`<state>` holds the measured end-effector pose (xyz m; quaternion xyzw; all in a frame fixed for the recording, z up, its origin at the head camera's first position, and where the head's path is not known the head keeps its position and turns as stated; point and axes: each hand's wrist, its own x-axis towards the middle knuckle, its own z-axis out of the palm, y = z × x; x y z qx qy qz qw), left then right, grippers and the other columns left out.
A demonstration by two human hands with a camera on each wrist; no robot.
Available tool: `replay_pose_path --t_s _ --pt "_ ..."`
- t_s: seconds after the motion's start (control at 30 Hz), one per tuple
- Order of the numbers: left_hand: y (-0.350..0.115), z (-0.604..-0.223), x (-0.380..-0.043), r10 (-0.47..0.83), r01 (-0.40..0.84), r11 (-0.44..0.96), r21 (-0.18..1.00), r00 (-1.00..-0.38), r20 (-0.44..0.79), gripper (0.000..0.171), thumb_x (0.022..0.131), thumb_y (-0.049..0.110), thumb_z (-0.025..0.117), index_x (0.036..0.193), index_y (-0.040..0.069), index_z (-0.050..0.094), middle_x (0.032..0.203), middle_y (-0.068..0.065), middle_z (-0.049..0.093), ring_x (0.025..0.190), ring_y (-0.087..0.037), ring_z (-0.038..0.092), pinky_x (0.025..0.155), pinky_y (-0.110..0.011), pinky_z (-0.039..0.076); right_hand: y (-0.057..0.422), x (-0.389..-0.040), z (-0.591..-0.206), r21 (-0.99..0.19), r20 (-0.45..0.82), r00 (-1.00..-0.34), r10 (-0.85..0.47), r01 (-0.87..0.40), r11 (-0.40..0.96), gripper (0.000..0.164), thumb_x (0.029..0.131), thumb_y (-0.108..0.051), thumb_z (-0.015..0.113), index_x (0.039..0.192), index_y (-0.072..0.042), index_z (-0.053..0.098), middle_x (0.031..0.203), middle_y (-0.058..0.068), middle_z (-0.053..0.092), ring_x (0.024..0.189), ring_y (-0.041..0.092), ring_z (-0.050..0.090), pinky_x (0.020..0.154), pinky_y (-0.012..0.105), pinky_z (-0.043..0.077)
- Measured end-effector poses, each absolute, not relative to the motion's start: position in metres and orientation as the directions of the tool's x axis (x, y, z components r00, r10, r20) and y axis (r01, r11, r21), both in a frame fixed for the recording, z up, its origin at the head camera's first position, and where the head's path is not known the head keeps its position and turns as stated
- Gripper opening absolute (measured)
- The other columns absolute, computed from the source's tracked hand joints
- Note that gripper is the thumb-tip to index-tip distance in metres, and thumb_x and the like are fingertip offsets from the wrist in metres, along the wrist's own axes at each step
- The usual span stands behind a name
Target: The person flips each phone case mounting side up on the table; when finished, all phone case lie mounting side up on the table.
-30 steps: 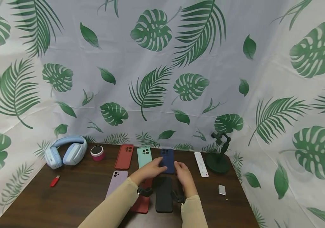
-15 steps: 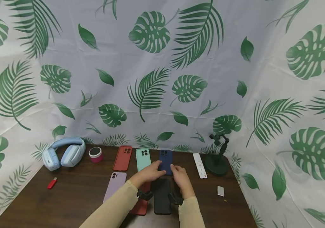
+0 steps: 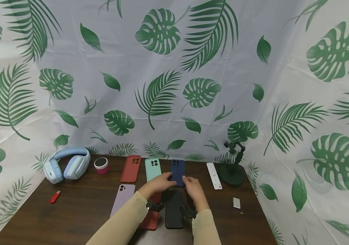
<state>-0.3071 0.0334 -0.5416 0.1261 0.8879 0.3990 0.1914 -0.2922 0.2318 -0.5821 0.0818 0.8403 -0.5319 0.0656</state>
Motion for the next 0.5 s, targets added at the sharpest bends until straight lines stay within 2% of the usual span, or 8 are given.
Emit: replay_pose_path --t_s 0.13,0.3,0.5 --pt "0.0348 -0.5389 -0.3081 0.410 0.107 0.670 0.734 -0.878 -0.247 0.070 0.101 0.042 0.057 0.154 -0.001 0.039 0.161 -0.023 0.035 0.149 -0.038 0.037 0.119 -0.053 0.034 0.2335 -0.2940 -0.5798 -0.894 -0.194 -0.978 0.077 0.209 0.397 0.062 0.103 -0.049 0.051 0.138 0.002 0.057 0.129 0.020 0.064 0.104 0.028 0.065 0.085 0.038 0.053" --pt "0.0319 -0.5407 -0.3067 0.417 0.086 0.671 0.737 -0.865 -0.279 0.070 0.101 0.041 0.057 0.154 0.000 0.038 0.164 -0.022 0.029 0.152 -0.038 0.030 0.121 -0.054 0.030 0.2326 -0.2927 -0.5798 -0.908 -0.201 -0.978 0.056 0.208 0.364 0.059 0.104 -0.046 0.052 0.136 0.004 0.057 0.126 0.021 0.064 0.101 0.027 0.064 0.082 0.037 0.053" --pt "0.0278 -0.5438 -0.3039 0.440 0.080 0.637 0.767 -0.855 -0.276 0.071 0.101 0.043 0.057 0.155 0.003 0.037 0.166 -0.019 0.026 0.154 -0.037 0.025 0.122 -0.055 0.026 0.2327 -0.2913 -0.5838 -0.923 -0.196 -0.978 0.071 0.208 0.323 0.054 0.104 -0.043 0.053 0.134 0.001 0.059 0.126 0.020 0.064 0.099 0.026 0.065 0.084 0.039 0.054"
